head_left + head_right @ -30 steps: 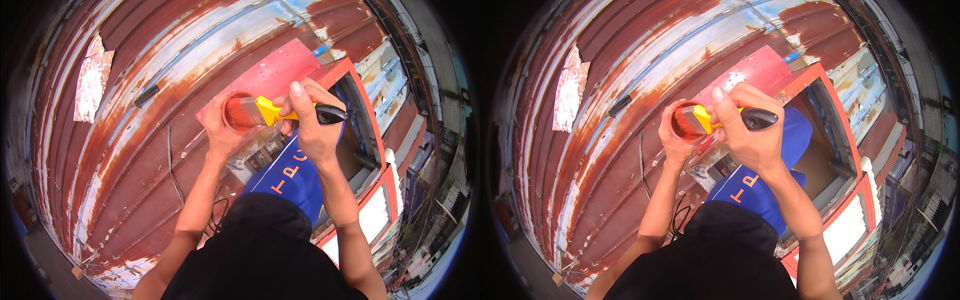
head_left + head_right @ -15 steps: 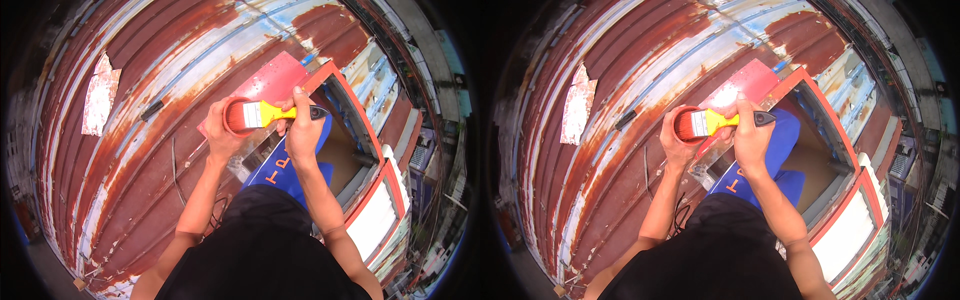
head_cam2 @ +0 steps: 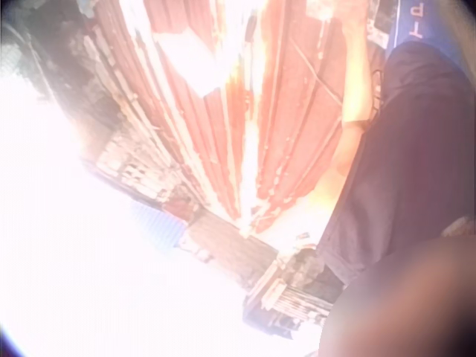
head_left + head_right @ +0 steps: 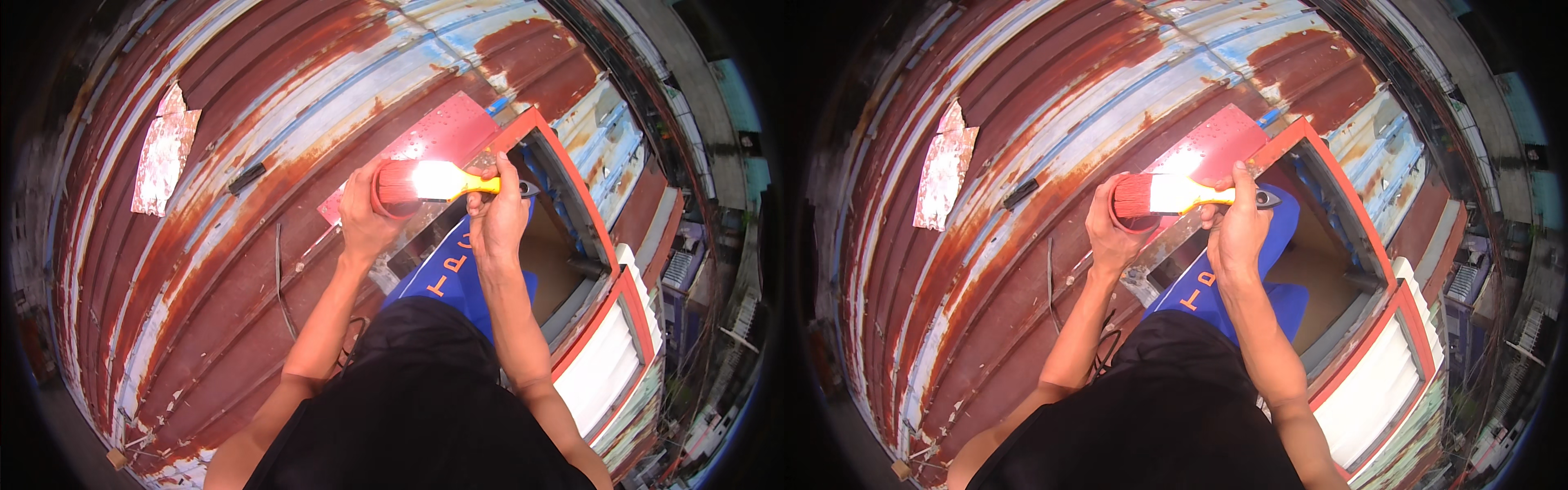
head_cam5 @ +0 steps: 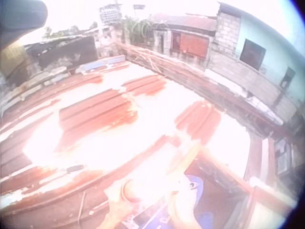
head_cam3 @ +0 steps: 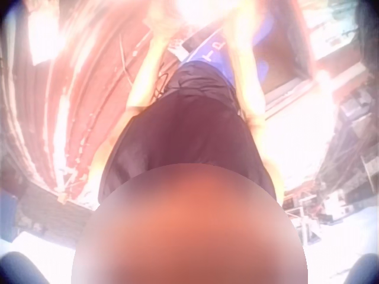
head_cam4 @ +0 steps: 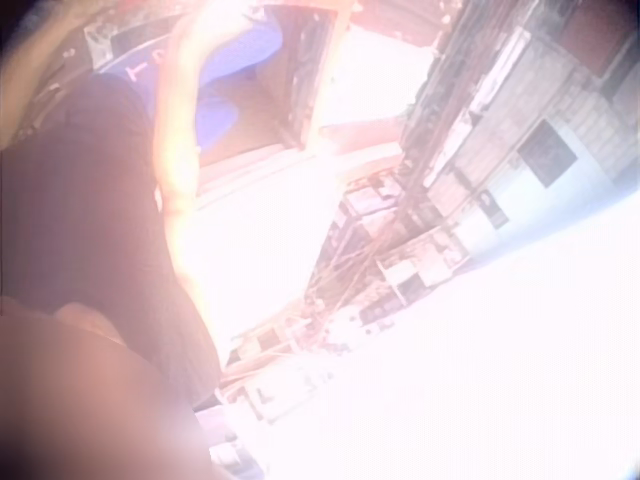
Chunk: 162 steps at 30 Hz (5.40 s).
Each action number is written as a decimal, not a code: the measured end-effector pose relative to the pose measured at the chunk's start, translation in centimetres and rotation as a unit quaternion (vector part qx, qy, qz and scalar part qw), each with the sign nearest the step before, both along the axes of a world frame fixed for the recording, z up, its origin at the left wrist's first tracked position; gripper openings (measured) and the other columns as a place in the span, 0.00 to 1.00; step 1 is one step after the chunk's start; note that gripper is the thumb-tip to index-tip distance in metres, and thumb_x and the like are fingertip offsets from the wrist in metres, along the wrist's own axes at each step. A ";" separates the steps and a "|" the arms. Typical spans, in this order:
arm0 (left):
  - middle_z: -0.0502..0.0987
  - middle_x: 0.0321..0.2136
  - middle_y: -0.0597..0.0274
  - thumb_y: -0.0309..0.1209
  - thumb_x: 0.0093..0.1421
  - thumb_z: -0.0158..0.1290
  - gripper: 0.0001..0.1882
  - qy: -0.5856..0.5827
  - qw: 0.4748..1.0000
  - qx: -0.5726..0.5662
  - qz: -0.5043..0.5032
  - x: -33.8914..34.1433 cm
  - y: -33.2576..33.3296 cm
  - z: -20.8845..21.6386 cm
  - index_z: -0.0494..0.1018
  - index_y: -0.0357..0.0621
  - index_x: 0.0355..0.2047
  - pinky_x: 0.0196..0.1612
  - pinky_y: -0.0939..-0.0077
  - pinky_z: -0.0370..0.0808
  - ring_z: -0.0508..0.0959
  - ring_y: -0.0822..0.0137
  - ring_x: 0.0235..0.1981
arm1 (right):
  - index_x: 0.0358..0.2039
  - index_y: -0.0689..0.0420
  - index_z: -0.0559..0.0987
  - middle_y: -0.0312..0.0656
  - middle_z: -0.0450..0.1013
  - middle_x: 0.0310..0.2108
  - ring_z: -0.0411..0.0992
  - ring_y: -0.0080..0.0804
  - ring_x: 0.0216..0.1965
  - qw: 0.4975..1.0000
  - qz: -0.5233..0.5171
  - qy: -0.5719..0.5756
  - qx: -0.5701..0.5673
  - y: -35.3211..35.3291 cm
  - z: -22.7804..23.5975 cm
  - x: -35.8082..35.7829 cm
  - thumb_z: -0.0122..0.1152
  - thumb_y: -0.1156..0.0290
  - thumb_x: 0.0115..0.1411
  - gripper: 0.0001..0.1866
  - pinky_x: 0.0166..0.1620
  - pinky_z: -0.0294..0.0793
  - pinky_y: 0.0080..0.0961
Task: The person places a blue corrugated sheet on a rusty metal roof, then uses a paintbrush and red paint to coat the metal frame around a roof opening. The person repeatedly dips the brush into a small container and applies paint to the frame edges.
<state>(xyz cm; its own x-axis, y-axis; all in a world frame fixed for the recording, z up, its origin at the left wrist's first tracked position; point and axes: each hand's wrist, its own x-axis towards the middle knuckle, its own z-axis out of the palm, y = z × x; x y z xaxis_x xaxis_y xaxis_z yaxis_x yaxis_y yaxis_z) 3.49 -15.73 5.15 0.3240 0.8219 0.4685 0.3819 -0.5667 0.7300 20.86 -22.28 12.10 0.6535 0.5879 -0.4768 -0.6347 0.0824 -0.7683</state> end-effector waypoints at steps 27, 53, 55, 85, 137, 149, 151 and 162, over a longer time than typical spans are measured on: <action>0.83 0.51 0.53 0.30 0.46 0.82 0.44 0.005 0.951 -0.195 0.238 -6.6 2.3 -10.2 0.72 0.37 0.62 0.58 0.63 0.81 0.84 0.59 0.51 | 0.32 0.70 0.87 0.51 0.82 0.27 0.80 0.30 0.20 0.760 0.385 -0.253 -0.459 20.2 -28.8 23.4 0.58 0.70 0.63 0.15 0.22 0.82 0.22; 0.82 0.52 0.56 0.26 0.53 0.79 0.34 0.033 0.900 -0.133 0.413 -15.5 6.6 -11.3 0.75 0.36 0.58 0.59 0.66 0.78 0.82 0.64 0.53 | 0.23 0.65 0.83 0.48 0.77 0.17 0.77 0.35 0.18 0.666 0.645 -0.196 -0.319 17.7 -25.4 0.8 0.64 0.57 0.66 0.23 0.26 0.76 0.36; 0.83 0.51 0.56 0.26 0.53 0.78 0.32 0.024 0.901 -0.123 0.415 -16.1 6.7 -11.4 0.76 0.35 0.56 0.58 0.67 0.79 0.82 0.64 0.52 | 0.25 0.64 0.87 0.43 0.80 0.19 0.79 0.28 0.18 0.636 0.626 -0.276 -0.358 17.7 -27.3 6.0 0.63 0.59 0.64 0.20 0.26 0.80 0.26; 0.81 0.54 0.56 0.27 0.52 0.79 0.37 -0.007 0.889 -0.156 0.431 -15.6 5.0 -11.6 0.74 0.36 0.60 0.60 0.65 0.78 0.81 0.64 0.54 | 0.24 0.62 0.86 0.55 0.81 0.23 0.83 0.52 0.29 0.421 0.619 -0.612 -0.253 21.8 -27.9 17.3 0.66 0.53 0.61 0.23 0.38 0.82 0.45; 0.83 0.46 0.57 0.31 0.55 0.78 0.32 -0.027 0.881 -0.136 0.452 -19.9 3.5 -16.4 0.75 0.36 0.55 0.47 0.74 0.81 0.83 0.69 0.42 | 0.20 0.65 0.82 0.48 0.78 0.16 0.80 0.41 0.21 0.598 0.647 -0.437 -0.182 17.0 -24.3 -2.6 0.66 0.53 0.63 0.26 0.31 0.79 0.41; 0.83 0.48 0.56 0.34 0.53 0.79 0.34 -0.037 0.887 -0.181 0.422 -20.5 4.0 -23.0 0.76 0.38 0.56 0.57 0.67 0.78 0.82 0.63 0.49 | 0.21 0.63 0.83 0.44 0.80 0.18 0.78 0.28 0.21 0.557 0.723 -0.387 -0.131 17.6 -21.2 -2.6 0.68 0.56 0.66 0.23 0.29 0.79 0.32; 0.83 0.48 0.57 0.35 0.54 0.79 0.34 -0.040 0.896 -0.176 0.405 -19.6 4.0 -22.8 0.75 0.38 0.56 0.57 0.67 0.78 0.82 0.63 0.50 | 0.27 0.63 0.83 0.43 0.83 0.24 0.79 0.26 0.23 0.630 0.720 -0.267 -0.118 16.2 -20.7 -4.7 0.67 0.61 0.67 0.18 0.29 0.80 0.29; 0.83 0.49 0.55 0.35 0.53 0.80 0.35 -0.031 0.880 -0.200 0.430 -20.5 1.4 -23.6 0.75 0.38 0.56 0.57 0.67 0.78 0.83 0.62 0.51 | 0.46 0.57 0.66 0.45 0.85 0.29 0.78 0.23 0.21 0.628 0.741 -0.186 -0.147 14.0 -23.6 -5.1 0.61 0.73 0.66 0.14 0.24 0.77 0.23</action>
